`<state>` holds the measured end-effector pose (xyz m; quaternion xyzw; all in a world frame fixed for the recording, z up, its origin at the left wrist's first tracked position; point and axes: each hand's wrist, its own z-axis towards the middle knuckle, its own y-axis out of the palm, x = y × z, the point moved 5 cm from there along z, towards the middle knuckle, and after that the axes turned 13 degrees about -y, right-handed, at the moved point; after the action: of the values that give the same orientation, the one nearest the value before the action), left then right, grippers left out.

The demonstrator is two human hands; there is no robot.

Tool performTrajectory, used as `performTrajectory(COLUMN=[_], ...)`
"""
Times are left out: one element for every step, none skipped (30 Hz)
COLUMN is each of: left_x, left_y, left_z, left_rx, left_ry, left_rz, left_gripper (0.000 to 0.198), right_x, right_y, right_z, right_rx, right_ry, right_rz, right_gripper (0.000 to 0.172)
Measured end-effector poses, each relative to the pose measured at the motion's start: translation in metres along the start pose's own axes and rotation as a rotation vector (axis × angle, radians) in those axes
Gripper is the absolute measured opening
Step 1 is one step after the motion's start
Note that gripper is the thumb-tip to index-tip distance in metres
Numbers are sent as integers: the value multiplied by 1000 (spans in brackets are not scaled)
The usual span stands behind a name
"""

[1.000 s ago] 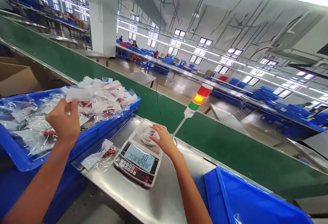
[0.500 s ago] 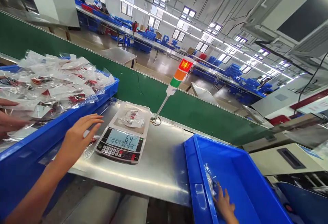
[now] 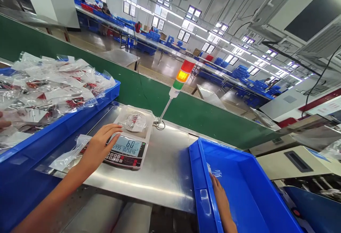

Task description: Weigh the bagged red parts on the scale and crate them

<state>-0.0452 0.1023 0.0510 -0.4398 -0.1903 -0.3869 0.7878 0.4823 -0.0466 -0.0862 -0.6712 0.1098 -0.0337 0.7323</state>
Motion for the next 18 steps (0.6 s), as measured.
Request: performTrajectory(left_x=[1,3,4,6,7,7,7,6,5,4,3,2,2,0,-2,-6,-11,-16], left_y=[4,9,15,21,28,37,45,54,62,70,77,82,85,84,79,70,57,41], left_z=[2,3,6,8,11,14,17,20,24,29,34,40,47,55,64,72,79,83], left_rx=[-5,-15,-31,-56,-86,-119,-151,-177,-200,-217,-230,-239,-238,-220,-179,-112,-24,76], left_ry=[16,39,64,95,129,162,193,218,237,248,251,241,211,153,65,-45,-163,-272], left_rz=[2,6,16,34,59,90,123,155,180,196,202,192,164,118,63,10,-37,-79], left_gripper=[28,27,25,25,26,30,36,44,51,55,55,51,45,39,34,31,31,34], right_x=[0,3,7,13,18,21,22,19,11,-1,-17,-38,-63,-91,-121,-153,-186,-218], right_y=[-1,-3,-9,-17,-28,-43,-59,-78,-97,-116,-133,-148,-159,-168,-174,-177,-176,-172], right_z=[0,-1,-4,-7,-12,-17,-21,-26,-29,-30,-29,-25,-17,-7,7,23,42,61], right_rx=[-26,-48,-51,-31,7,65,142,234,330,418,496,553,592,617,622,617,586,539], right_ry=[18,68,142,228,315,398,462,502,515,506,470,410,333,237,120,-2,-133,-273], right_rz=[45,86,117,139,157,169,173,176,184,202,234,284,344,406,464,508,541,561], right_gripper=[66,68,71,73,75,78,80,81,82,81,80,79,77,75,72,66,58,49])
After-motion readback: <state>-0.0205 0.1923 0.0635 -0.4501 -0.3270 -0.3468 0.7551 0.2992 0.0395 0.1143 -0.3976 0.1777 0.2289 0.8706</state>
